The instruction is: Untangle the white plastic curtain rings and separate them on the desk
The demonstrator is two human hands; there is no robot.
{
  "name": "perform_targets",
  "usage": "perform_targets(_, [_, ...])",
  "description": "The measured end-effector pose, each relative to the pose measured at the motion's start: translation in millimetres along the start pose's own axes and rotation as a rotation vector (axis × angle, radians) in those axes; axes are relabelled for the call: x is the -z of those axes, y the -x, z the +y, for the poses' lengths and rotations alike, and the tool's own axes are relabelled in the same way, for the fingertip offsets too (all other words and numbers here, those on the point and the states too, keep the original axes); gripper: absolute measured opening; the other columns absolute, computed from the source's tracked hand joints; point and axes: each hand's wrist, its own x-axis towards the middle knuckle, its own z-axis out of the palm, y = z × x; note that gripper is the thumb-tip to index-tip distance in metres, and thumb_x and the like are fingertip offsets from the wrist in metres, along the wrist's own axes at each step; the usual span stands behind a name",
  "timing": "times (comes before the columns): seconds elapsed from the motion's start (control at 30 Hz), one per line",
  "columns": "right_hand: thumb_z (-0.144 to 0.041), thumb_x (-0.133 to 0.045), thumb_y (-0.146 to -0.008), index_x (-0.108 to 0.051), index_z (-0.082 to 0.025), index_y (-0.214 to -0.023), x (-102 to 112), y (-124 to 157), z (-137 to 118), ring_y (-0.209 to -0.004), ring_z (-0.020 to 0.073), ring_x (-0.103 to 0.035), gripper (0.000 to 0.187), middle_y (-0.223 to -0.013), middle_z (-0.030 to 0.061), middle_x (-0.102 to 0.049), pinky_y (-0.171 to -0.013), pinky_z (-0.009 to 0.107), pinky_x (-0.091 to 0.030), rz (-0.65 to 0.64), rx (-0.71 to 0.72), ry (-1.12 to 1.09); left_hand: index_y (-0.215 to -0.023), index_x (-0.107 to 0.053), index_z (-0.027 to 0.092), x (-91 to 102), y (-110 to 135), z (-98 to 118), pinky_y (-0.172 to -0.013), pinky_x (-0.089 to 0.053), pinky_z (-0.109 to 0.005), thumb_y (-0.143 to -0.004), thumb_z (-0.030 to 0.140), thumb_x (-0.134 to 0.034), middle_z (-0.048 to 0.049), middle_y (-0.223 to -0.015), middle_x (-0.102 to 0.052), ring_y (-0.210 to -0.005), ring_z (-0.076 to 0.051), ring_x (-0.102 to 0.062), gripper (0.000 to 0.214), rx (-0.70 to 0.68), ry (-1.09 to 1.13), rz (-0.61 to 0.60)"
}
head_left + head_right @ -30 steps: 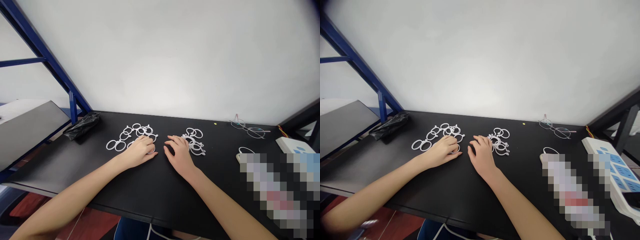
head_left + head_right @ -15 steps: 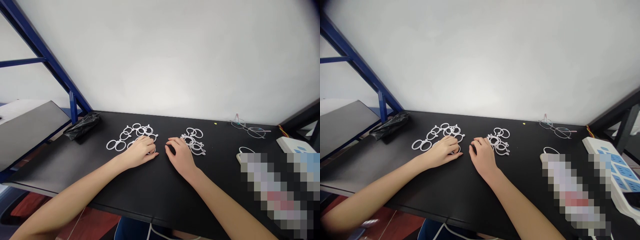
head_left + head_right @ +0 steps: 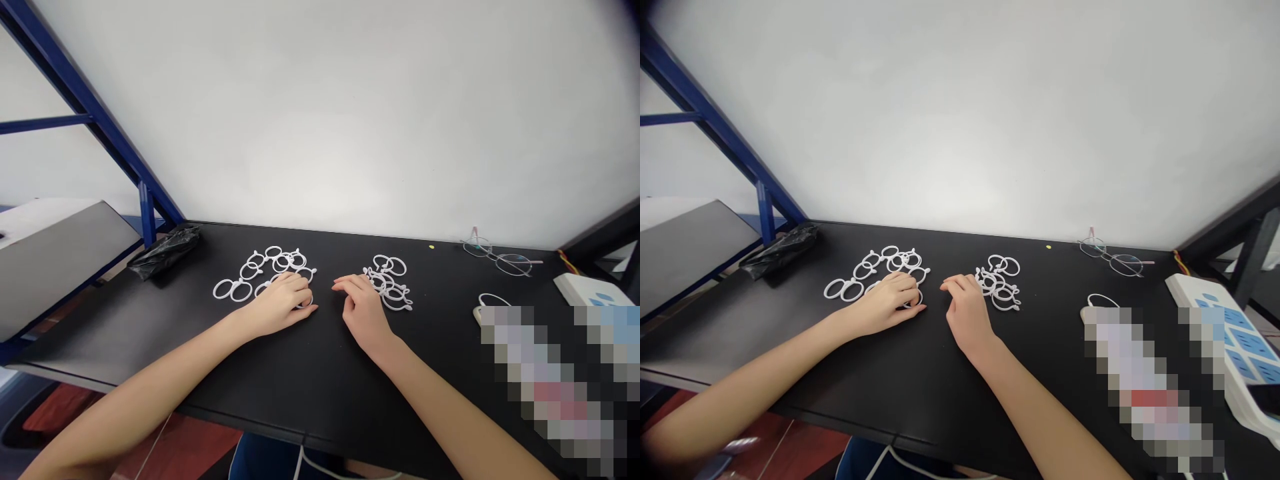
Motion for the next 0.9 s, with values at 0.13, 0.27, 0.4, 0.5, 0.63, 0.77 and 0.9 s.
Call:
perform_targets(0.13, [0.013,-0.035,-0.068,-0.062,-0.018,-0.082,2,-1,-3,-0.081,0.0215,-0.057,0.044,-0.084,0.0049,-0.067,-0.074,0.037,-0.050,0.063,0.062,0.018,-0.076,-0.053,0.017,-0.1,0,0,-0.082,-0.039,-0.032,-0.097,0.029,-0.048,-0.0012,-0.077,-0.052,-0.076,-0.015,-0.047,0.024,0.005,0.001,-0.005])
perform_targets(0.27, [0.013,-0.033,-0.071,-0.061,-0.020,-0.079,5,-1,-7,-0.078,0.0200,-0.056,0.044,-0.078,0.0030,-0.066,-0.075,0.036,-0.049,0.128,0.162,0.009,-0.077,-0.055,0.017,0.0,0,0,-0.081,-0.039,-0.032,-0.097,0.029,-0.047,-0.0019,-0.078,-0.053,-0.076,-0.016,-0.048,0.024,-0.001,0.004,-0.008])
perform_targets(0.4, [0.009,-0.035,-0.077,-0.061,-0.022,-0.078,6,0,-12,-0.078,0.0191,-0.056,0.041,-0.078,0.0027,-0.067,-0.074,0.036,-0.050,0.108,0.221,-0.092,-0.079,-0.056,0.017,0.7,0,0,-0.077,-0.039,-0.031,-0.097,0.029,-0.045,-0.0022,-0.078,-0.054,-0.076,-0.016,-0.048,0.024,-0.004,-0.002,-0.028])
perform_targets(0.5, [0.006,-0.036,-0.081,-0.062,-0.022,-0.077,6,0,-13,-0.077,0.0188,-0.057,0.039,-0.076,0.0028,-0.067,-0.073,0.036,-0.050,0.093,0.227,-0.130,-0.080,-0.055,0.017,1.2,0,1,-0.076,-0.039,-0.031,-0.097,0.028,-0.045,-0.0024,-0.078,-0.054,-0.075,-0.016,-0.048,0.023,-0.008,-0.004,-0.042])
perform_targets(0.63, [0.004,-0.036,-0.083,-0.062,-0.022,-0.075,5,0,-13,-0.075,0.0183,-0.057,0.038,-0.074,0.0026,-0.066,-0.071,0.035,-0.050,0.088,0.246,-0.136,-0.079,-0.055,0.017,1.7,-1,2,-0.076,-0.039,-0.031,-0.098,0.027,-0.044,-0.0024,-0.077,-0.054,-0.074,-0.016,-0.048,0.023,-0.007,-0.008,-0.051])
perform_targets(0.77, [0.005,-0.037,-0.083,-0.060,-0.021,-0.075,5,0,-14,-0.073,0.0182,-0.056,0.035,-0.074,0.0030,-0.066,-0.070,0.034,-0.050,0.078,0.269,-0.147,-0.079,-0.054,0.017,2.1,-1,2,-0.075,-0.039,-0.031,-0.097,0.027,-0.045,-0.0023,-0.076,-0.054,-0.073,-0.016,-0.048,0.023,-0.007,-0.003,-0.057])
perform_targets(0.9, [0.003,-0.038,-0.083,-0.060,-0.021,-0.075,3,0,-13,-0.073,0.0182,-0.056,0.034,-0.073,0.0032,-0.066,-0.067,0.033,-0.050,0.046,0.263,-0.179,-0.078,-0.054,0.017,2.0,-1,2,-0.075,-0.039,-0.030,-0.097,0.026,-0.046,-0.0018,-0.076,-0.054,-0.073,-0.016,-0.047,0.022,-0.012,0.001,-0.055])
